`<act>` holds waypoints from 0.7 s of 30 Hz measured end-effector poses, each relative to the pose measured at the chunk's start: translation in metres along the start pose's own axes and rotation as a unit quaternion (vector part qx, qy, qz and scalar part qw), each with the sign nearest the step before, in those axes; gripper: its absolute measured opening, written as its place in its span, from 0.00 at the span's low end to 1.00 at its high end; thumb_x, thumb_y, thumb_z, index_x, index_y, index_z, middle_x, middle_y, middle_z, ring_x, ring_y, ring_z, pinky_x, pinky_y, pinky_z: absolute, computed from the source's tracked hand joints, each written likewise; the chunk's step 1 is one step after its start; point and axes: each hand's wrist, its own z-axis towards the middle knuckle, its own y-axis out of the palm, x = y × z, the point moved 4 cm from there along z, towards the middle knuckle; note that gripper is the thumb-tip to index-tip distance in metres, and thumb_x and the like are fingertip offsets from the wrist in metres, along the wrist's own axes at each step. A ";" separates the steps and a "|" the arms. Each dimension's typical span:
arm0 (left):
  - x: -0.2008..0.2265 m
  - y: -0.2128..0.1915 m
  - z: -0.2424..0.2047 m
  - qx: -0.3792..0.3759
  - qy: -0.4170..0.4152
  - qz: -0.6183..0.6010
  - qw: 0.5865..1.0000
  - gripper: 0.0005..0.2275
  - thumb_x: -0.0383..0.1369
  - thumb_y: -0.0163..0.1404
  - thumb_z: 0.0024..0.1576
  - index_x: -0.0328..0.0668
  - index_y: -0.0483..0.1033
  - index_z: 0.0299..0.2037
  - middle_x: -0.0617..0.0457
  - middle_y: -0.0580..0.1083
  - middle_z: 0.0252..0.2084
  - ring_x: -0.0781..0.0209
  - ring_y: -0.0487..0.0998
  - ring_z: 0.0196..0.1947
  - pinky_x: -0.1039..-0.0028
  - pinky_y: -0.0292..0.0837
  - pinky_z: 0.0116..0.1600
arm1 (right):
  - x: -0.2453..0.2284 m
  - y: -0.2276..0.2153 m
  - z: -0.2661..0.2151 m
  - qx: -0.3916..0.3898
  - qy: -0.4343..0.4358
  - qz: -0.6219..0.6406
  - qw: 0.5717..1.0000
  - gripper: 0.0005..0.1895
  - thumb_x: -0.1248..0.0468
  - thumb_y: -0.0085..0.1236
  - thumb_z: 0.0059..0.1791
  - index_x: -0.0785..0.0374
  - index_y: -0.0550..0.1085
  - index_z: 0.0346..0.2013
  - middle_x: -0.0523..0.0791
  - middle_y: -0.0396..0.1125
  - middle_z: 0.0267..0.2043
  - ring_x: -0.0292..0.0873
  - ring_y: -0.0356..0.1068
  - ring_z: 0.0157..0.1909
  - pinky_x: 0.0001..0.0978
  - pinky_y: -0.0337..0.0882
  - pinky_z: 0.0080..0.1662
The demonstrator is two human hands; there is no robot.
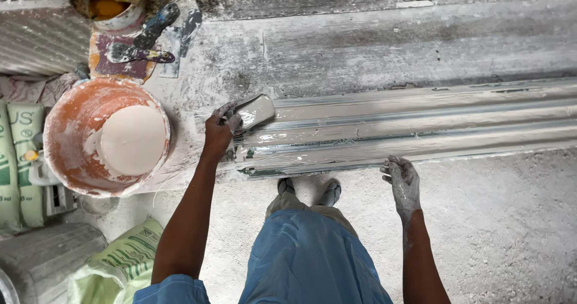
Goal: The person applies a white plaster-like paste to a long ribbed mold using a trowel and hand, smoothing the surface along the grooves. The person then lifts the mold and places it on a rack with other finished decorative pieces.
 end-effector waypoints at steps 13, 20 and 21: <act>0.004 0.121 0.033 -0.125 0.001 0.037 0.991 0.19 0.27 0.59 0.59 0.33 0.74 0.61 0.52 0.78 0.42 0.68 0.79 0.37 0.76 0.77 0.42 | 0.005 -0.056 -0.040 0.082 0.010 0.031 0.996 0.17 0.61 0.52 0.56 0.66 0.69 0.58 0.47 0.71 0.50 0.41 0.73 0.48 0.32 0.73 0.48; 0.007 0.212 0.046 -0.180 0.006 0.044 0.983 0.20 0.28 0.59 0.58 0.34 0.74 0.61 0.50 0.78 0.40 0.66 0.79 0.35 0.75 0.77 0.40 | -0.004 -0.115 -0.050 0.142 0.024 0.039 0.989 0.18 0.61 0.51 0.56 0.67 0.69 0.58 0.49 0.71 0.50 0.42 0.73 0.49 0.33 0.74 0.48; 0.009 0.225 0.047 -0.185 0.015 0.053 0.981 0.20 0.29 0.59 0.58 0.34 0.74 0.60 0.50 0.78 0.40 0.66 0.79 0.35 0.75 0.77 0.41 | -0.004 -0.126 -0.050 0.152 0.026 0.042 0.987 0.18 0.61 0.51 0.56 0.67 0.69 0.58 0.49 0.71 0.50 0.43 0.73 0.49 0.34 0.73 0.48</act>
